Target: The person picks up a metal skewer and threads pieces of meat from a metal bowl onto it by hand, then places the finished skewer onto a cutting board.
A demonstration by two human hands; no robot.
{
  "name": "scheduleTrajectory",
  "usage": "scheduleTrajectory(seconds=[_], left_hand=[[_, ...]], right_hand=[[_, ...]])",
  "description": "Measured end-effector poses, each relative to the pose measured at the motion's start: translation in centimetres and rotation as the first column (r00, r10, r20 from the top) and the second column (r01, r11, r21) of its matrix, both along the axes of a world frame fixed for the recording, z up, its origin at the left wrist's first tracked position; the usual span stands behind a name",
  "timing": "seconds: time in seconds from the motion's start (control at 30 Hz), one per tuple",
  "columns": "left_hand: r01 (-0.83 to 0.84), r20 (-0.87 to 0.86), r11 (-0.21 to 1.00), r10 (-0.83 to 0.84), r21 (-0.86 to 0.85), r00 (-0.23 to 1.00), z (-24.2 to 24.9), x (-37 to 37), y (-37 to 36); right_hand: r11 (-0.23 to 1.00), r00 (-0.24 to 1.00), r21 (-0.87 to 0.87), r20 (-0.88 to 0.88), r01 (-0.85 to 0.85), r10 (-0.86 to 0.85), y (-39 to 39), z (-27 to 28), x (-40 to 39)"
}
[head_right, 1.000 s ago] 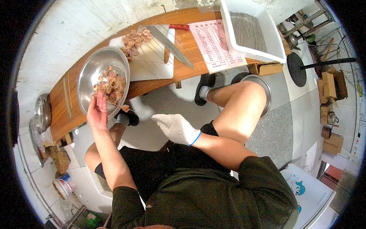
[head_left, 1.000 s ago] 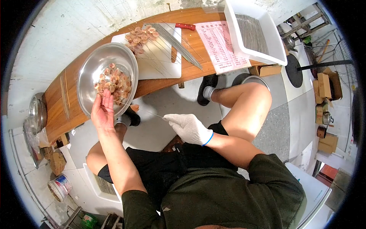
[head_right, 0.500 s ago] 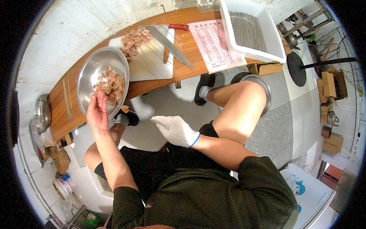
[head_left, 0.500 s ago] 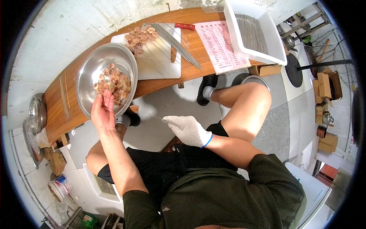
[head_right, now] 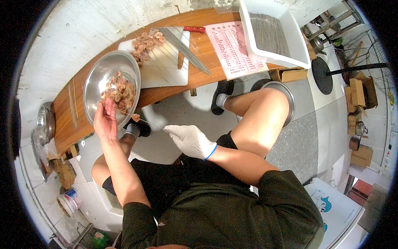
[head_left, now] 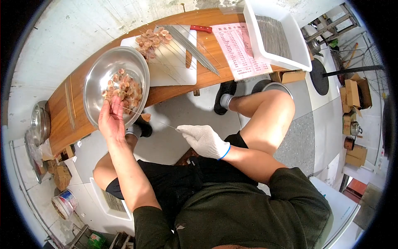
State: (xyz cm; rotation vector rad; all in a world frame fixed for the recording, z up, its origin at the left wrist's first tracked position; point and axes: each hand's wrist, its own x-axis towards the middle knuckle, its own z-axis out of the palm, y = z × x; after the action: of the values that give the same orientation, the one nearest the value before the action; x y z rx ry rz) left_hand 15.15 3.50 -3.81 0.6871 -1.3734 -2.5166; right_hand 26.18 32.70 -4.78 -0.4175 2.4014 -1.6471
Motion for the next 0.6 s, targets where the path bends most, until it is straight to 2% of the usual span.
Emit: scheduleTrajectory(seconds=[0.23,0.33,0.6], left_hand=[[0.075,0.011,0.995,-0.075,-0.064,0.997,0.7,0.2,-0.5],[0.114,-0.01,0.993,-0.114,-0.04,0.993,0.3,0.2,-1.0],[0.119,0.003,0.992,-0.119,-0.042,0.993,0.3,0.3,-0.7]], right_hand=[[0.999,1.0,-0.047,-0.029,0.007,-0.009,0.1,-0.4,0.2],[0.999,1.0,-0.045,-0.024,0.008,-0.009,0.1,-0.1,0.2],[0.995,0.999,-0.097,0.043,0.013,-0.009,-0.4,-0.1,0.7]])
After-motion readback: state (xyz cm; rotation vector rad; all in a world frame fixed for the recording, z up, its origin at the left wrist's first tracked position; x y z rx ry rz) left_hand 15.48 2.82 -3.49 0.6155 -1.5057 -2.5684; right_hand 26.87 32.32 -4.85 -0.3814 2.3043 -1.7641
